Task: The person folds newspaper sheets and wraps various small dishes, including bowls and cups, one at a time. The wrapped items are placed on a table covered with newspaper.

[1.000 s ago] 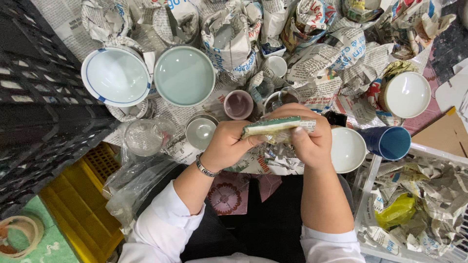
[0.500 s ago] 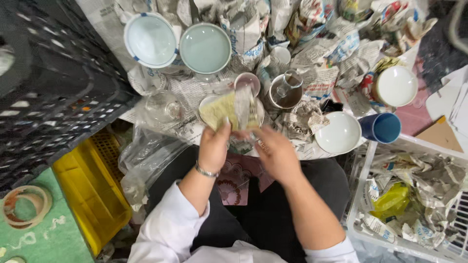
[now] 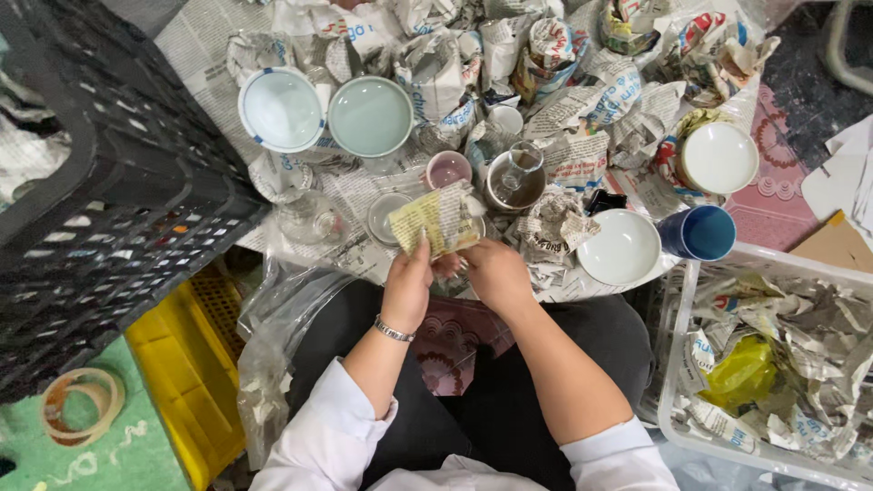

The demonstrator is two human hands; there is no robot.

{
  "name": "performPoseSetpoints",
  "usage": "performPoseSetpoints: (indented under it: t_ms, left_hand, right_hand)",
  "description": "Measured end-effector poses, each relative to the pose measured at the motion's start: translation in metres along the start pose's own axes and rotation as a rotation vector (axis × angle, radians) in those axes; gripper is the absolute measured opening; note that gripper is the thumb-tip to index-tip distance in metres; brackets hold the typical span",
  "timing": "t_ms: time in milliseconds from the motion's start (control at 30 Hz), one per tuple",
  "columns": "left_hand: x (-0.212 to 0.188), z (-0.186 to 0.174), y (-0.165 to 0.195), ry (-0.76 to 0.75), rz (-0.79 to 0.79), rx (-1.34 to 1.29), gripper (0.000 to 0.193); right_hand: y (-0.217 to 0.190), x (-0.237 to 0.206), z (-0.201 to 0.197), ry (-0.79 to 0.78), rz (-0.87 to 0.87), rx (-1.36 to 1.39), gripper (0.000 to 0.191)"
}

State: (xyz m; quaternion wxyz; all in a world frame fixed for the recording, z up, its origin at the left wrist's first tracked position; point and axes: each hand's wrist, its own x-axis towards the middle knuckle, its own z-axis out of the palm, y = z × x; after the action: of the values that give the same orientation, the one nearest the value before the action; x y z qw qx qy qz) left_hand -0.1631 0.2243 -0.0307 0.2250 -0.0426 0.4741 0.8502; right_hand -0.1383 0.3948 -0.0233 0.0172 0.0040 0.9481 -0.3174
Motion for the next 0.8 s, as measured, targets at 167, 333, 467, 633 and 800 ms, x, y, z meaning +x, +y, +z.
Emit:
performPoseSetpoints:
  t_ms: [167,333,467,633,800]
  left_hand:
    - [-0.008,0.006,-0.005,0.094,-0.110,-0.068,0.040]
    - [0.001,0.005,-0.019,0.186,-0.284,0.203,0.048]
    - [0.009,-0.011,-0.037,0.190,-0.358,0.331,0.053]
    - [0.014,-0.027,-0.064,0.158,-0.363,0.372,0.038]
    - [0.018,-0.027,-0.065,0.244,-0.503,0.250,0.034]
  right_hand:
    - [-0.003,-0.020,-0.048,-0.002,0.117,0.420,0.022]
    - [0.002,-0.029,-0.071,-0.035,0.407,0.585,0.026]
    - [-0.005,-0.031,-0.068,0.030,0.223,0.592,0.028]
    - [-0.017,-0.026,-0.062,0.084,-0.187,0.299,0.028]
    - [-0.024,-0.008,-0.043,-0.037,-0.031,0.140,0.033]
